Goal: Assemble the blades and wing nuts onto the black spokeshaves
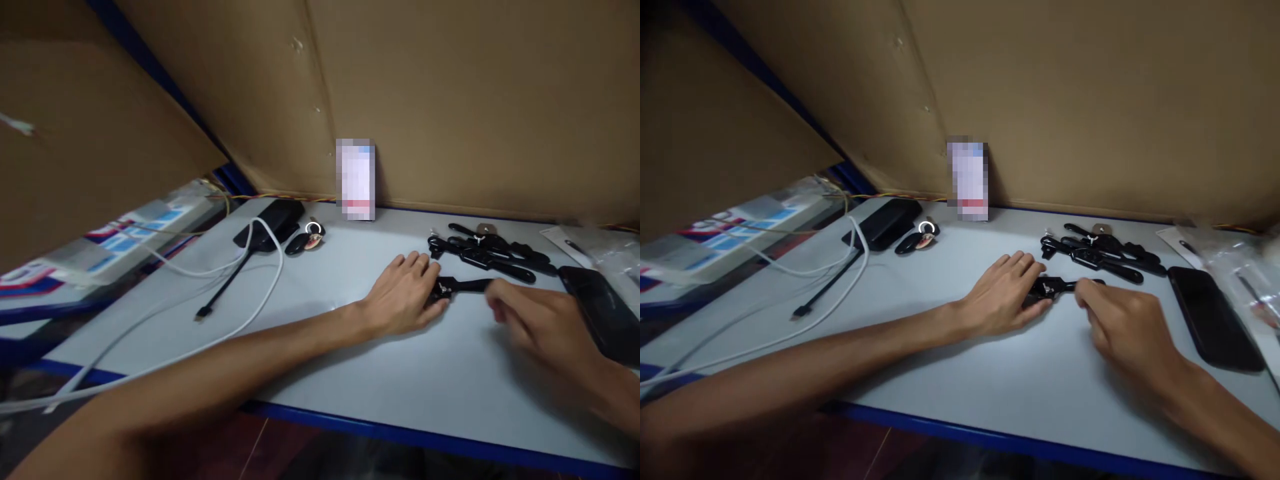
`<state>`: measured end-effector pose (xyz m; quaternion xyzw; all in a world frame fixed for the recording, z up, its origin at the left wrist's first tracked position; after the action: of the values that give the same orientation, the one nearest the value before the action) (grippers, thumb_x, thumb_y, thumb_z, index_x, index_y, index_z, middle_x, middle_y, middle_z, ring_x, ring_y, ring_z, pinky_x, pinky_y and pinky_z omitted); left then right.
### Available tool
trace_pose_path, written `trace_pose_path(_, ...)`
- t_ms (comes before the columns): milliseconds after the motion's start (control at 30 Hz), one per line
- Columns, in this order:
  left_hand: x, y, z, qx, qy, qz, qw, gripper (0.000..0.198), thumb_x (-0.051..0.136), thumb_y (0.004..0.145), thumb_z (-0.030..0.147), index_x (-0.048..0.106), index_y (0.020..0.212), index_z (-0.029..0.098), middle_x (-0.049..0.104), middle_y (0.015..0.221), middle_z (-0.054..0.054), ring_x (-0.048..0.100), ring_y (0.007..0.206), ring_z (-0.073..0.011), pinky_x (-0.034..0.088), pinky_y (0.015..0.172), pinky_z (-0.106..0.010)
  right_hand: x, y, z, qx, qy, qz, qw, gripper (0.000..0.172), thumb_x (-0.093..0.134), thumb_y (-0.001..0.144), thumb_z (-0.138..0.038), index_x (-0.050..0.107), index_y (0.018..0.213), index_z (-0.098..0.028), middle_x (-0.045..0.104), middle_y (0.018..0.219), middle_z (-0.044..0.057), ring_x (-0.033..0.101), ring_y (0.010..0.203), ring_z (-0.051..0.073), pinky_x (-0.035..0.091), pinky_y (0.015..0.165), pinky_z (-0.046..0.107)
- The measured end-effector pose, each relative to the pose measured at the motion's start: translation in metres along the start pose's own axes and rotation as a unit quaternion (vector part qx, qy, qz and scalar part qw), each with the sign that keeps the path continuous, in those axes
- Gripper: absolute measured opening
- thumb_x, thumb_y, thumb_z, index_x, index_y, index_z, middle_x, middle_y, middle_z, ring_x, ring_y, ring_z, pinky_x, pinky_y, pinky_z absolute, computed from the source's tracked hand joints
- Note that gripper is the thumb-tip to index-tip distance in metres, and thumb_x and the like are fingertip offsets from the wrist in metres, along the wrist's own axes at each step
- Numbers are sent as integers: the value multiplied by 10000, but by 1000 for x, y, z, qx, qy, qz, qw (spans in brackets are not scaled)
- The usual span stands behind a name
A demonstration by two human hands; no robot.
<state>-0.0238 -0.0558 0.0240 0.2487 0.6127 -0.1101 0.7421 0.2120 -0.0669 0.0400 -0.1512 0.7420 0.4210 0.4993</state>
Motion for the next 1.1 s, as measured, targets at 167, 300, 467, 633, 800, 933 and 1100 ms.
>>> trace_pose_path(167,3,-1,-1,-1,-26,-4,1000,240,557,969,396,559,1040,167,646,1008,-121,607,941,-307,545,804,-482,38,51,6,-19,-17,-18,1000,235,440,1018,-166,660,1102,-178,687,1015,113,640,956,279,532,796,415)
trace_pose_path(300,2,-2,1,19,-72,-13,997,214,644,928,313,543,1058,176,663,1030,-96,633,941,-272,564,789,-424,44,34,2,-32,74,-23,996,210,434,1053,-189,644,1046,-185,666,1010,95,625,921,238,544,807,407)
trace_pose_path(467,0,-6,9,28,-121,-34,992,245,728,903,301,565,1037,175,676,1017,-82,648,906,-256,564,760,-387,36,18,1,-47,63,-2,997,118,522,1029,-198,565,921,-176,626,929,88,580,838,243,507,732,415)
trace_pose_path(633,3,-9,11,71,-96,-50,992,224,669,975,386,567,977,187,677,915,-57,638,749,-240,540,684,-393,32,19,4,-44,137,-33,989,73,535,1026,-177,603,1048,-186,639,1016,92,587,907,243,508,781,423)
trace_pose_path(800,4,-8,8,104,-102,-75,986,312,683,966,462,579,998,170,702,891,-35,640,688,-222,515,638,-390,29,19,4,-25,233,-53,971,190,563,979,-114,627,1120,-224,656,1076,81,614,1023,238,543,875,402)
trace_pose_path(933,1,-8,7,107,-119,-80,984,284,683,963,424,576,1028,168,704,905,-31,636,692,-214,513,651,-388,25,21,4,9,280,-59,958,202,583,918,-80,628,1053,-222,671,1062,74,658,989,209,582,826,329)
trace_pose_path(1100,-3,-10,6,112,-140,-95,979,135,593,950,249,570,1061,175,694,919,-33,614,698,-215,519,682,-399,23,25,3,29,287,-52,956,229,561,826,-30,620,957,-209,679,1019,61,664,966,193,580,836,318)
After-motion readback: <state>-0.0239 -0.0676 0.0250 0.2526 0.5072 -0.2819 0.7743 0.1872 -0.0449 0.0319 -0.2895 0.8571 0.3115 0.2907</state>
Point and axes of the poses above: each hand's wrist, its own y-axis towards the middle knuckle, its own x-axis out of the palm, z = x × y, the point moved 1 cm from there along y, towards the middle knuckle
